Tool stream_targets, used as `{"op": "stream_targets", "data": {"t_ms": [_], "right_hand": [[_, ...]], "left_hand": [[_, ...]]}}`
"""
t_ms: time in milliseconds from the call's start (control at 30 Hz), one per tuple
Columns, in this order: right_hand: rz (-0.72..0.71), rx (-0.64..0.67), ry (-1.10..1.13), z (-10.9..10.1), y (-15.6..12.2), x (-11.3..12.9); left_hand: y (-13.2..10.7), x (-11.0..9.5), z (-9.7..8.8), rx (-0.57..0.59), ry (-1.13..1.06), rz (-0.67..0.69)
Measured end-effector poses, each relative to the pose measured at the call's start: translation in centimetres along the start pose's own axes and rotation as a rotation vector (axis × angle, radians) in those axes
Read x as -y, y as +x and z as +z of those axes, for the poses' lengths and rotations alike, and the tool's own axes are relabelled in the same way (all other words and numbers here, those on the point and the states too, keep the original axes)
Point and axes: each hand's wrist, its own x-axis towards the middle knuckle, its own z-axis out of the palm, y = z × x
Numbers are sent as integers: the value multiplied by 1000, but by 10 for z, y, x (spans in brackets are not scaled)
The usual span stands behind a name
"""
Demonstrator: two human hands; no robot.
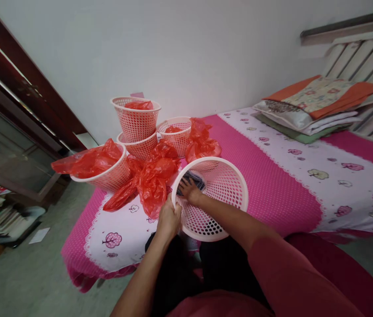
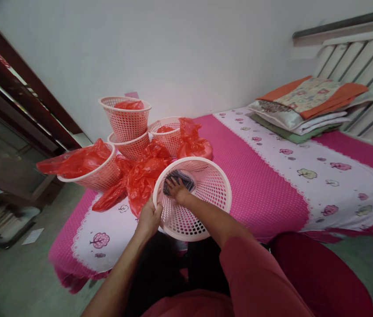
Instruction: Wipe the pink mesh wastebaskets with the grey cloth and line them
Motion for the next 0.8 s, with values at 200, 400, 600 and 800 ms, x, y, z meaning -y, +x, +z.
{"op": "stream_targets", "data": {"t_ms": [200,400,600,800], "right_hand": [[213,-23,-42,-8,4,-25],[399,-1,-37,-3,-5,-31],[576,37,56,5,-16,-17],[566,34,326,12,-22,0]], "left_hand": [[-5,-1,-1,17,61,-10],[-5,-4,3,-23,69,-44],[-4,-2,9,-78,57,-19],[-1,1,10,-83,12,-33]]}}
